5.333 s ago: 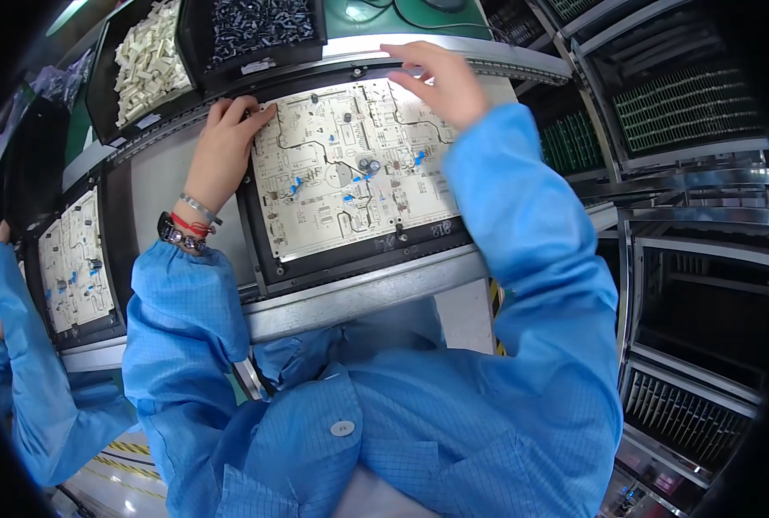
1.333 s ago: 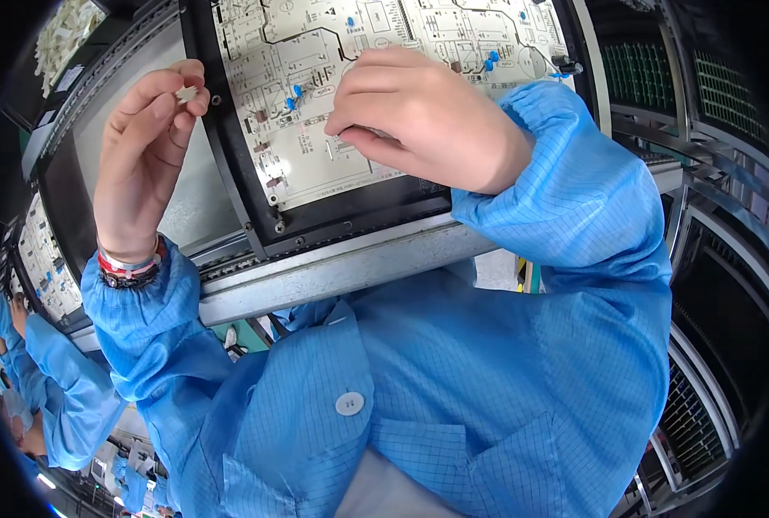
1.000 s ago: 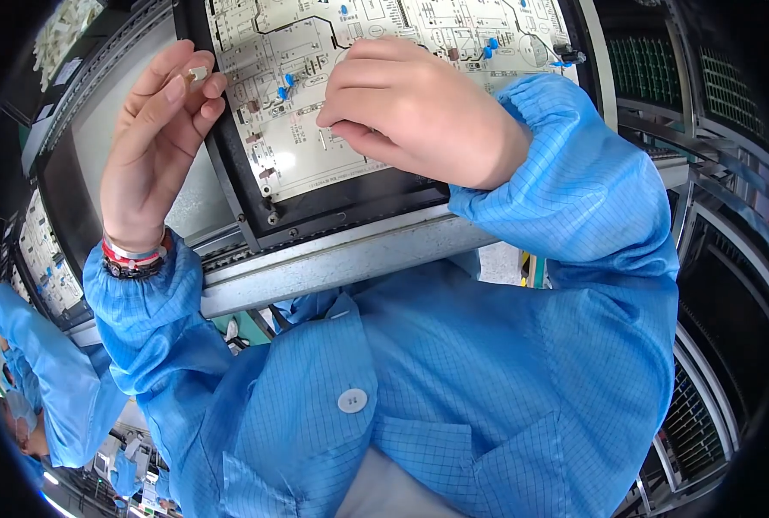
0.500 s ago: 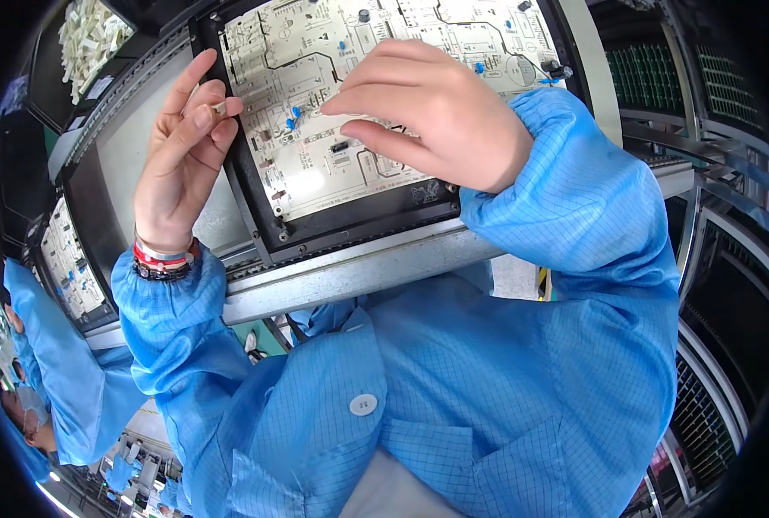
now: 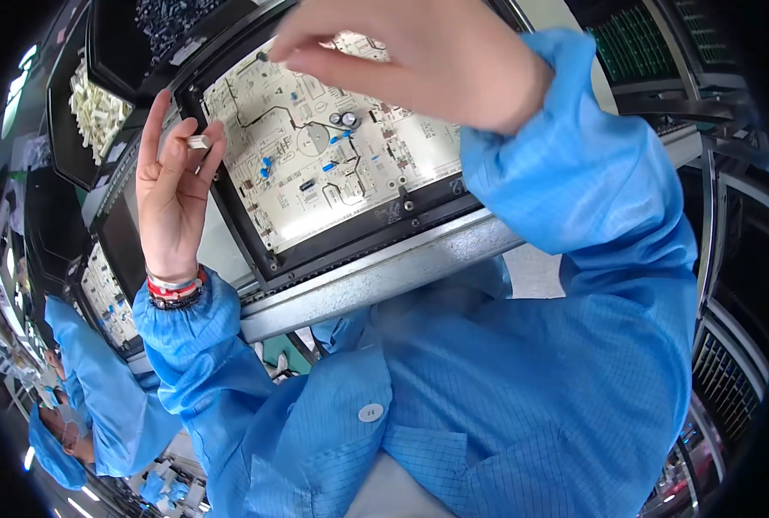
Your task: The person assembles electronic components onto circuit board panels by hand at a factory workstation, using a barcode scanner to track components from a component tray and placing them into a mounting jig.
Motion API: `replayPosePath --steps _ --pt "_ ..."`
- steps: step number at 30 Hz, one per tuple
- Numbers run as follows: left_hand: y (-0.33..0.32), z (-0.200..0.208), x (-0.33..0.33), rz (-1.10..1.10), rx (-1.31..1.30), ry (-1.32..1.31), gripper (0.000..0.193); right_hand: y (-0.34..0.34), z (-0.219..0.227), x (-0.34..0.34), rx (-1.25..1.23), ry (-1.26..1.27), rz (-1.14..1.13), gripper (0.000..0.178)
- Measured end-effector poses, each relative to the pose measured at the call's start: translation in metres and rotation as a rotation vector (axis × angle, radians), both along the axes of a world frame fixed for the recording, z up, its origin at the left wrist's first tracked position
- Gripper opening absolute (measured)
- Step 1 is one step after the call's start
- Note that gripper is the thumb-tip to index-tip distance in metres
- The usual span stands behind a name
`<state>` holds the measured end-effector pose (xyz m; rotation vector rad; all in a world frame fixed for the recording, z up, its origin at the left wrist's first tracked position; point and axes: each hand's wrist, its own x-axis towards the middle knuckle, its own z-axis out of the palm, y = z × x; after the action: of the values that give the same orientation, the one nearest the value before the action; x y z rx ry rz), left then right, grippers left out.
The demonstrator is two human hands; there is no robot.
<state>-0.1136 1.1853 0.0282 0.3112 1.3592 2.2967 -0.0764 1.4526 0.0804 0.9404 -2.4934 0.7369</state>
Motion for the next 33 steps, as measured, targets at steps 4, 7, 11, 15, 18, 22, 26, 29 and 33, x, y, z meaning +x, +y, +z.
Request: replayPosePath --steps 4,7,11,15,18,22,26,29,33 --pt "0.015 0.011 -0.004 -0.070 -0.122 0.055 0.046 -0.017 0.029 -0.038 0.000 0.105 0.143 0.014" --pt "0.042 0.024 -0.001 -0.063 -0.284 0.099 0.028 -0.035 0.069 -0.058 0.359 -0.114 0.021 0.016" --pt "0.056 0.015 -0.002 -0.161 -0.372 0.052 0.012 -0.019 0.063 -0.059 0.297 -0.105 -0.033 0.016" --pt "0.061 0.016 -0.002 -0.260 -0.359 -0.080 0.013 -0.002 0.061 -0.051 0.255 -0.089 -0.110 0.015" --pt "0.060 0.014 -0.003 -0.303 -0.295 -0.191 0.014 0.006 0.056 -0.051 0.231 -0.086 -0.140 0.014" --pt "0.068 0.024 0.000 -0.316 -0.275 -0.293 0.015 0.012 0.047 -0.052 0.214 -0.090 -0.160 0.014" --pt "0.070 0.017 0.002 -0.291 -0.478 -0.045 0.017 0.012 0.037 -0.057 0.202 -0.103 -0.154 0.014" --pt "0.074 0.003 -0.003 -0.191 -0.744 0.375 0.018 0.012 0.031 -0.070 0.191 -0.104 -0.150 0.015" --pt "0.076 -0.002 -0.007 -0.070 -0.969 0.934 0.021 0.013 0.013 -0.074 0.171 -0.114 -0.138 0.016"
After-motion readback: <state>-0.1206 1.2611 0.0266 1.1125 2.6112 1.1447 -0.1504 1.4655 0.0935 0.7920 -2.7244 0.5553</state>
